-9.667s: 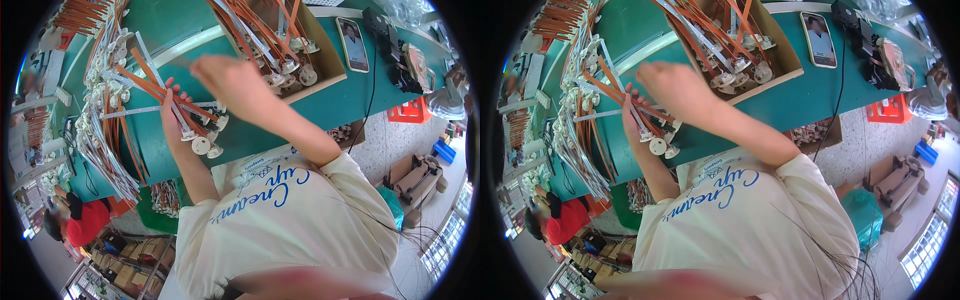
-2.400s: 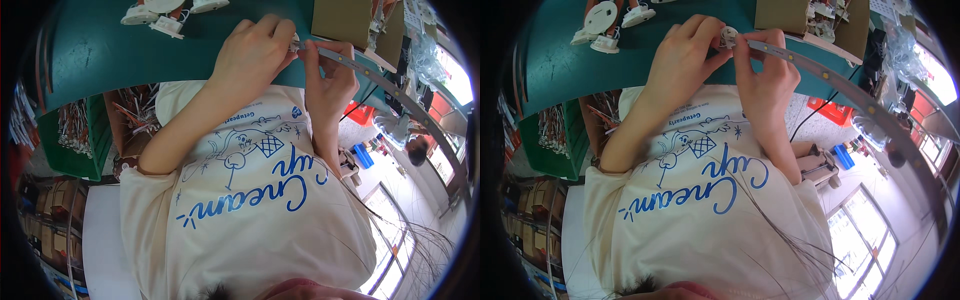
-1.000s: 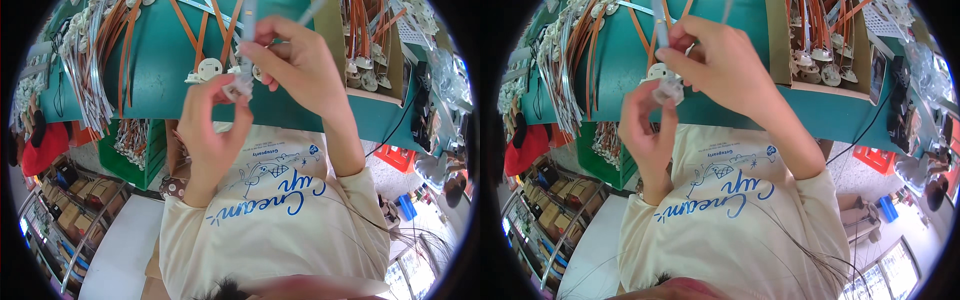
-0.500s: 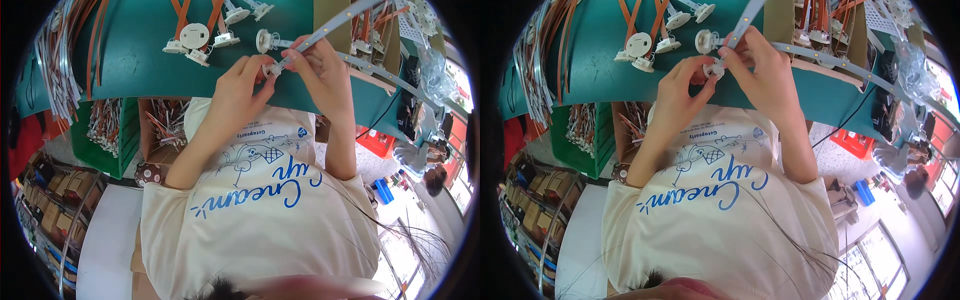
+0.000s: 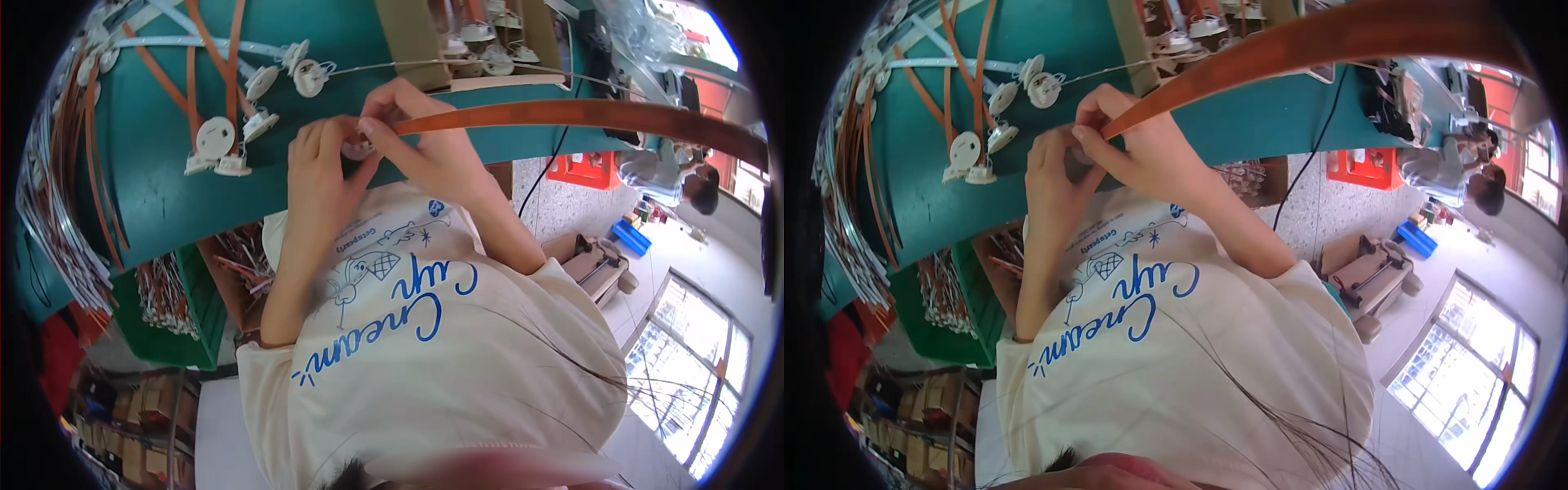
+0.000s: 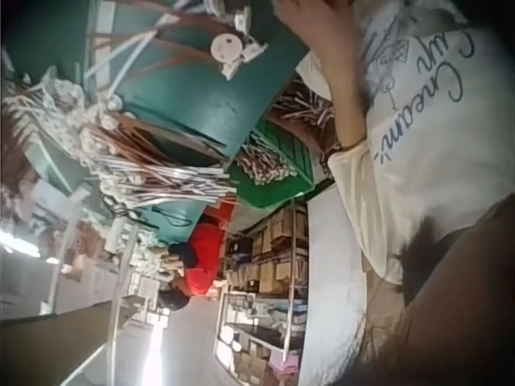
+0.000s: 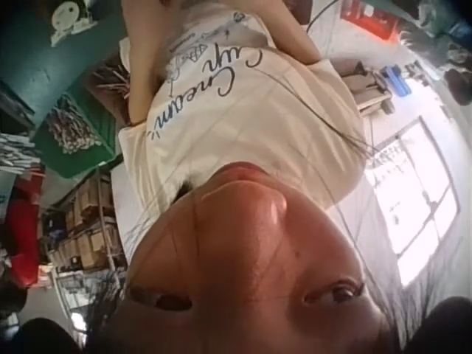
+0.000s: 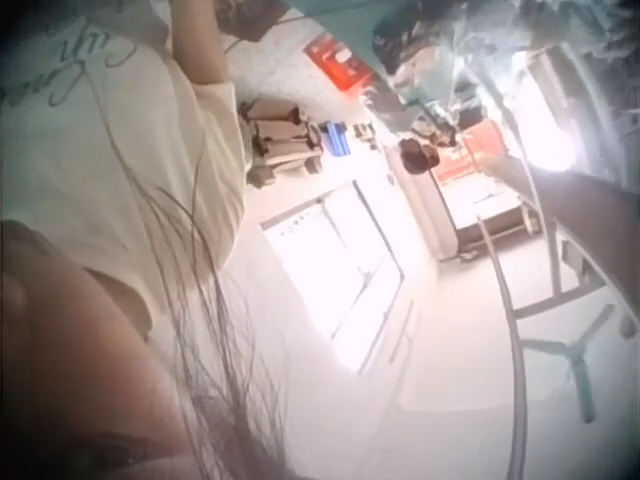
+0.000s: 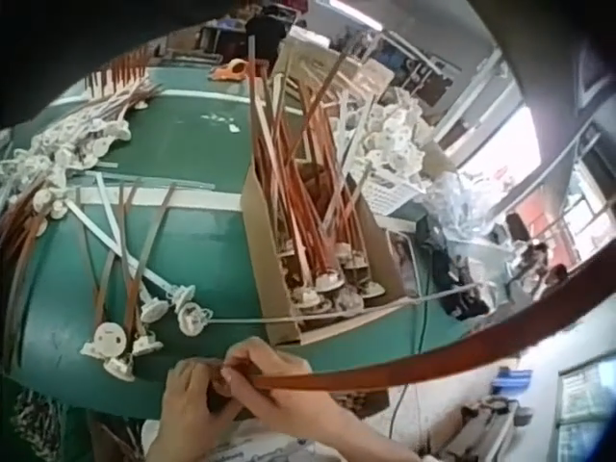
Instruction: Assembling LED light components by attaching light strips to circular plastic bases.
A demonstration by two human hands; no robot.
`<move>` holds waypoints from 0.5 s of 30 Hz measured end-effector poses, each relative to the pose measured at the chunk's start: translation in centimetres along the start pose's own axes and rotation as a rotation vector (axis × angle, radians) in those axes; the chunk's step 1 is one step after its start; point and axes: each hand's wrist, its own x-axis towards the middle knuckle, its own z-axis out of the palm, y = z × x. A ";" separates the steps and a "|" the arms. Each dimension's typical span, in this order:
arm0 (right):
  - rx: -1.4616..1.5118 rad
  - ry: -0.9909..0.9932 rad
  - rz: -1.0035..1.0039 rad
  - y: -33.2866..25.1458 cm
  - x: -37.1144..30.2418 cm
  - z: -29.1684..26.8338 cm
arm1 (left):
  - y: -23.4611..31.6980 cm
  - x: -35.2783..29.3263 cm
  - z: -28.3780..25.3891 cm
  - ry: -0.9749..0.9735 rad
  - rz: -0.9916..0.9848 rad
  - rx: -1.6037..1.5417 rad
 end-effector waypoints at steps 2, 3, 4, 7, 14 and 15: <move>-0.067 0.040 -0.055 0.6 -0.6 -0.4 | 0.0 -0.1 0.0 -0.014 0.013 -0.021; -0.106 0.060 -0.057 0.6 -0.9 -0.6 | -0.1 -0.1 0.1 -0.025 0.006 -0.033; -0.142 0.075 -0.060 0.7 -1.2 -0.8 | -0.1 -0.2 0.2 -0.026 0.019 -0.037; -0.223 0.041 -0.028 0.9 -1.9 -1.6 | -0.1 -0.1 0.7 -0.028 -0.034 -0.076; -0.014 0.041 0.154 1.4 -3.7 -1.9 | 0.0 0.3 1.7 -0.049 0.068 -0.035; 0.033 0.068 0.126 1.8 -4.0 -1.8 | -0.2 0.4 1.6 -0.084 0.102 -0.035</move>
